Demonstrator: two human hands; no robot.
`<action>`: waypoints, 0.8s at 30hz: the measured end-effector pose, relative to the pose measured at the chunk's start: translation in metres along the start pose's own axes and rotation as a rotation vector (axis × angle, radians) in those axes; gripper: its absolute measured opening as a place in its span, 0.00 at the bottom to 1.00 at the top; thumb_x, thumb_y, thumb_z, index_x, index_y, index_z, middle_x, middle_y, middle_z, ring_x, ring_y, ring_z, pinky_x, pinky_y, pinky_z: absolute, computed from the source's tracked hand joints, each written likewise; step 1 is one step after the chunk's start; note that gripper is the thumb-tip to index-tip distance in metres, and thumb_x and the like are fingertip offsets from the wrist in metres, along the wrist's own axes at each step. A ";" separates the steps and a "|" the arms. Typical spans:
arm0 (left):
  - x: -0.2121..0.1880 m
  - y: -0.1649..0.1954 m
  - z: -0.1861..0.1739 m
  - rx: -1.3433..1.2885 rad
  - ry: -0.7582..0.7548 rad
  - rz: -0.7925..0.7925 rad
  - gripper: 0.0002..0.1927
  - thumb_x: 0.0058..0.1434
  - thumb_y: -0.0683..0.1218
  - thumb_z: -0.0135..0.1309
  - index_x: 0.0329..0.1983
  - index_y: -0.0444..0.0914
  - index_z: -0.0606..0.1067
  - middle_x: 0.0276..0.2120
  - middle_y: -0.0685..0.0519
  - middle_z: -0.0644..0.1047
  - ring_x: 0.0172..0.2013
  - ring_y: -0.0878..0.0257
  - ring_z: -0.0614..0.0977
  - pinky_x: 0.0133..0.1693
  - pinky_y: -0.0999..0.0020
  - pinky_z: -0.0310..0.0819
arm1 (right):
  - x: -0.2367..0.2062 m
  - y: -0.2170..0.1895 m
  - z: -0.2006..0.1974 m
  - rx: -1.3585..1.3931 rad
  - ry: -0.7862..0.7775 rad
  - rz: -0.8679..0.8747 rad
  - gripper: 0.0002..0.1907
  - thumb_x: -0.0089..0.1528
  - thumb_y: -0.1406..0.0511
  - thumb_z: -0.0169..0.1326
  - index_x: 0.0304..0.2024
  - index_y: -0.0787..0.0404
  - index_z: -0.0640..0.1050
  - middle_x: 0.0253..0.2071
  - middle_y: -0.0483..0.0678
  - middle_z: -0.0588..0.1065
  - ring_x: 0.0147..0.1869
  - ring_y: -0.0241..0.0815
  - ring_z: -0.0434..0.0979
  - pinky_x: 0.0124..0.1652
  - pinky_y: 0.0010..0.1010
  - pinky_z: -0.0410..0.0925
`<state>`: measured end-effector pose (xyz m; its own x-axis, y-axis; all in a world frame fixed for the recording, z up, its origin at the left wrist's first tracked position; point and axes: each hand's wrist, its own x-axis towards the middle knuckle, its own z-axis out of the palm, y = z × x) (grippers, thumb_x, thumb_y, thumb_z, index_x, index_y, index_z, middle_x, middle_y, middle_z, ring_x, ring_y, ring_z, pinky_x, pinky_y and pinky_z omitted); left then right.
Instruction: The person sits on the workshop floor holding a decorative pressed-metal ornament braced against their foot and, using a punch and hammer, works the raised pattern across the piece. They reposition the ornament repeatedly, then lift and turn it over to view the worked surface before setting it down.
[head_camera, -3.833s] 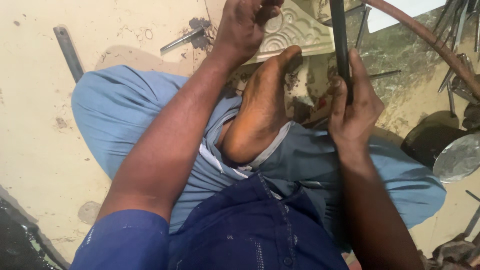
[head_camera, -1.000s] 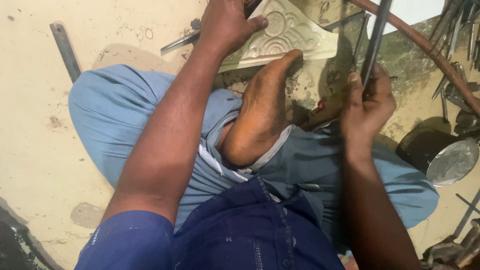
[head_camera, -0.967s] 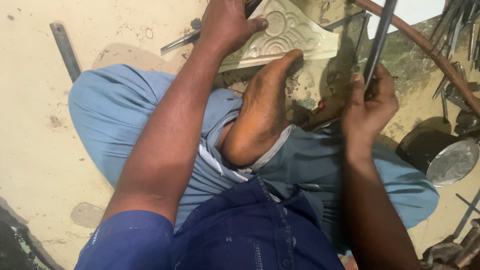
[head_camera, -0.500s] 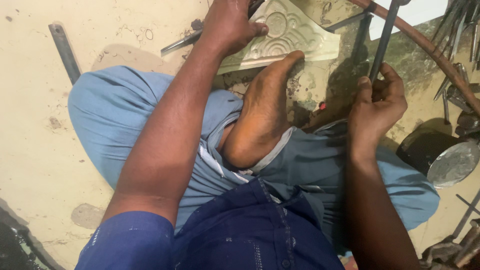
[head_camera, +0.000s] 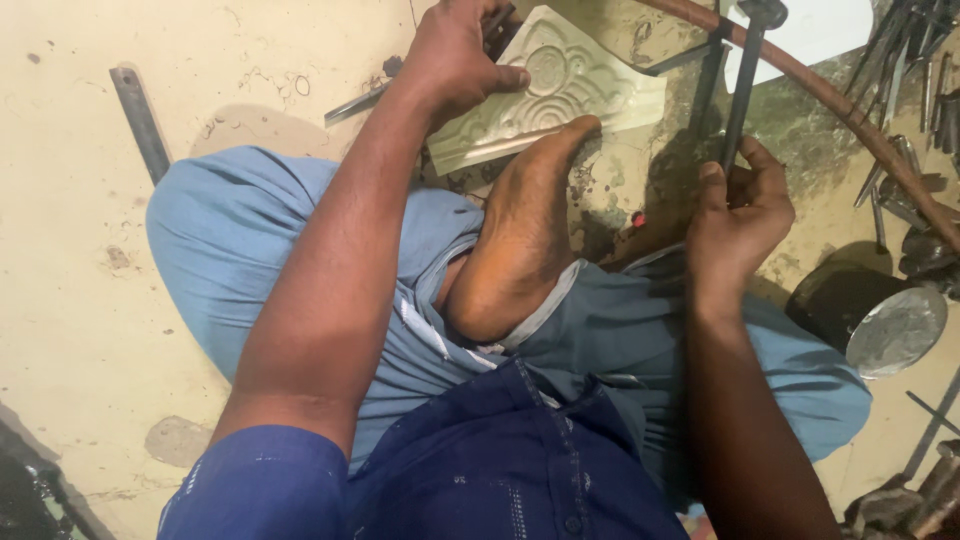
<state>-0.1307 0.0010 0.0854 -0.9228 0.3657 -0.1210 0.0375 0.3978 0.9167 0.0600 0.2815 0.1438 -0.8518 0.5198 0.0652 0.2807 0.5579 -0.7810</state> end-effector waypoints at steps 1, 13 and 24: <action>0.000 0.001 0.000 0.029 0.031 0.051 0.34 0.44 0.47 0.80 0.51 0.33 0.74 0.46 0.43 0.81 0.46 0.54 0.82 0.47 0.63 0.75 | 0.000 -0.001 0.000 -0.010 -0.003 -0.007 0.17 0.70 0.76 0.58 0.62 0.73 0.75 0.35 0.46 0.77 0.36 0.30 0.75 0.38 0.23 0.67; -0.006 0.021 -0.007 -0.088 -0.066 -0.111 0.30 0.45 0.44 0.76 0.49 0.37 0.74 0.41 0.49 0.81 0.42 0.58 0.84 0.45 0.63 0.79 | -0.001 -0.006 0.000 -0.013 -0.012 -0.015 0.17 0.69 0.76 0.59 0.61 0.73 0.76 0.36 0.47 0.79 0.37 0.31 0.76 0.39 0.23 0.68; -0.001 0.009 -0.001 -0.060 -0.058 -0.084 0.29 0.47 0.47 0.75 0.49 0.37 0.76 0.42 0.49 0.83 0.42 0.59 0.85 0.45 0.64 0.78 | 0.001 -0.006 -0.002 -0.021 -0.031 -0.038 0.18 0.70 0.76 0.59 0.62 0.74 0.74 0.37 0.50 0.79 0.38 0.33 0.78 0.41 0.24 0.71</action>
<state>-0.1298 0.0034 0.0941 -0.8979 0.3822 -0.2182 -0.0632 0.3787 0.9234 0.0582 0.2800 0.1495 -0.8753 0.4777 0.0752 0.2565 0.5904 -0.7653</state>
